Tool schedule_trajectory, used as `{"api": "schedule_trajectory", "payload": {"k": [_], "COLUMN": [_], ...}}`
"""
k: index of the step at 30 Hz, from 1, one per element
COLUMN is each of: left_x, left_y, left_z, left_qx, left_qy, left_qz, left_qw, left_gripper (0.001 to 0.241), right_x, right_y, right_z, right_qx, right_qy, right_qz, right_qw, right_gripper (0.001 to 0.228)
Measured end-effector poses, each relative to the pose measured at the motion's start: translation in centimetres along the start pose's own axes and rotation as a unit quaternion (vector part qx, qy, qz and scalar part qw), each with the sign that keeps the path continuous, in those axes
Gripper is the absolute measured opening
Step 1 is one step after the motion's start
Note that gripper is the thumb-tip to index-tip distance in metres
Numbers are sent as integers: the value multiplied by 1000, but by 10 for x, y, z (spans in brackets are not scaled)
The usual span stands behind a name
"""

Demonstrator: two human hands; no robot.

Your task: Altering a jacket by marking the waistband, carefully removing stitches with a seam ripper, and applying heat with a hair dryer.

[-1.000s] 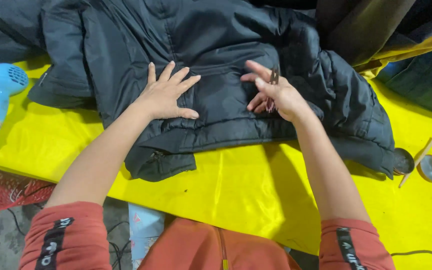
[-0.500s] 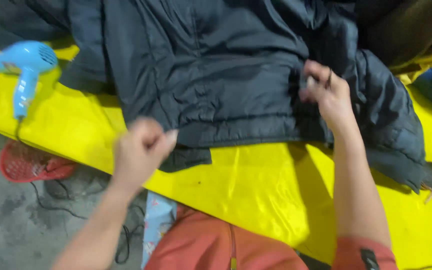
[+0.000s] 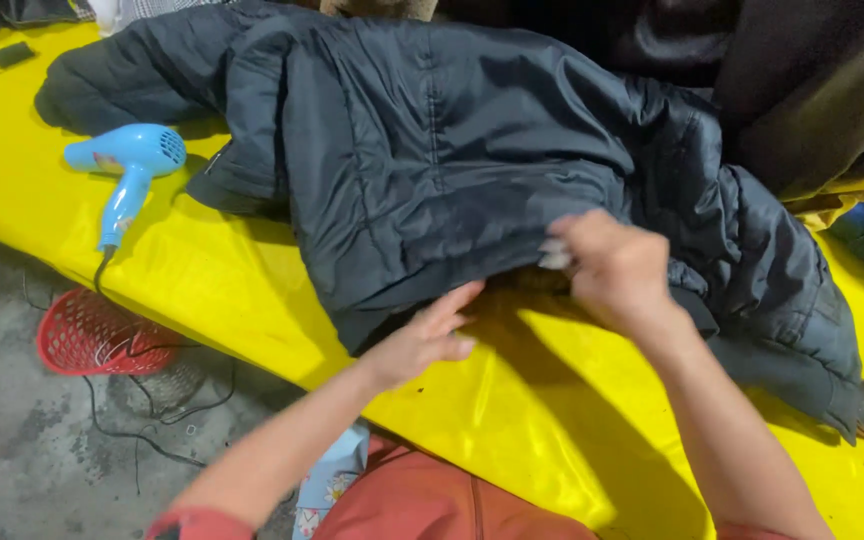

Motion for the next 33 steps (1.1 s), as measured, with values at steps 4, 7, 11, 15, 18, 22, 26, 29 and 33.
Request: {"api": "schedule_trajectory", "payload": {"k": [4,7,11,15,18,22,26,29,33], "left_x": [22,14,-12,-34,-45,-72,-118,-126,-171], "left_y": [64,58,21,-28,-73,-114,-146,-154,-151], "left_z": [-43,-51,-70,-97,-103,-108,-106,-130,-140], "left_qx": [64,95,155,214,243,276,303,312,-24], "left_qy": [49,62,84,103,115,142,165,175,136], "left_qz": [-185,-251,-382,-499,-579,-681,-770,-808,-751], "left_qw": [980,961,907,833,770,663,536,467,645], "left_gripper": [106,98,82,66,54,38,25,20,40], "right_x": [-79,-122,-134,-91,-33,56,62,55,1], "right_y": [-18,-41,-89,-106,-62,69,94,62,11], "right_z": [-55,-56,-69,-53,-25,26,44,52,29], "right_qx": [86,67,51,21,119,394,476,481,310], "right_qy": [93,57,-47,-223,-231,-55,-69,-226,-318], "right_qz": [-163,-208,-395,-503,-487,-470,-473,-478,-541], "right_qw": [978,974,916,835,834,788,738,699,715], "right_gripper": [36,31,25,25,29,42,42,41,19]}}
Point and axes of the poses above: each hand's wrist, its own z-axis away from the middle knuckle, its own x-axis out of the palm, y = z × x, the point moved 7 cm from there along -z, towards the middle knuckle, and after that the axes turned 10 degrees about y, right-handed, at the moved point
